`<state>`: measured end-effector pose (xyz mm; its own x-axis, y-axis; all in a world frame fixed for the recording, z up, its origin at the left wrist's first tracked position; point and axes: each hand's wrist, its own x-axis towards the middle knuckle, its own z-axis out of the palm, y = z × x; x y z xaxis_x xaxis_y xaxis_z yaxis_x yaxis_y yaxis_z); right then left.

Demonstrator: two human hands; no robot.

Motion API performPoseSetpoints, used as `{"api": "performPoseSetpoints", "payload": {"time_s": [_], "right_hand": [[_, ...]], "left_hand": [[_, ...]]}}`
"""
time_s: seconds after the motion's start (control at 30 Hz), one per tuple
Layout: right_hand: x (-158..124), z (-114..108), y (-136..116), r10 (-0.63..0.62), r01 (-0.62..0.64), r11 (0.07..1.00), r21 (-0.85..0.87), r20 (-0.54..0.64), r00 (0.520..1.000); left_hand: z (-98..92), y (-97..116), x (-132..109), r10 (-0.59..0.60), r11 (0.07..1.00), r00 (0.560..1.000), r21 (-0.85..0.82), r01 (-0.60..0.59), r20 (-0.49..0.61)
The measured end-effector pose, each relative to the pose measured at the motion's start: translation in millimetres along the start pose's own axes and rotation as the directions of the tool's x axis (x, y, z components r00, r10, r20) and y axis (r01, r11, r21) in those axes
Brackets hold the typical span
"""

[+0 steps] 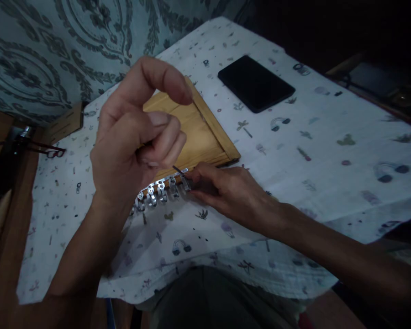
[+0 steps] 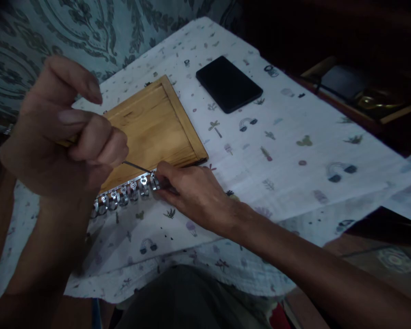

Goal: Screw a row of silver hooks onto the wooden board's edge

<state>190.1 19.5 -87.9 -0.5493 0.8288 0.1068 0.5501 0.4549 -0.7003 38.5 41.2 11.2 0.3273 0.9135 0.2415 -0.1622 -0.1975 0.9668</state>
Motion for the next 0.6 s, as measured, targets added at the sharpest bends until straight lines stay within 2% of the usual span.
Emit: {"api": "performPoseSetpoints", "payload": {"time_s": [0.23, 0.43, 0.6], "right_hand": [[-0.8, -1.2, -0.7, 0.004, -0.004, 1.0, 0.031, 0.01, 1.0], [-0.7, -1.5, -0.4, -0.007, 0.007, 0.999, 0.037, 0.01, 1.0], [-0.5, -1.0, -0.5, -0.008, 0.008, 0.999, 0.036, 0.001, 1.0]], "left_hand": [[2.5, -8.8, -10.7, 0.027, 0.999, 0.989, 0.035, -0.022, -0.142], [4.9, -11.1, -10.3, 0.05, 0.998, 0.986, -0.029, -0.056, -0.158], [4.0, -11.7, -12.1, 0.039, 0.999, 0.993, -0.017, -0.041, -0.115]]}}
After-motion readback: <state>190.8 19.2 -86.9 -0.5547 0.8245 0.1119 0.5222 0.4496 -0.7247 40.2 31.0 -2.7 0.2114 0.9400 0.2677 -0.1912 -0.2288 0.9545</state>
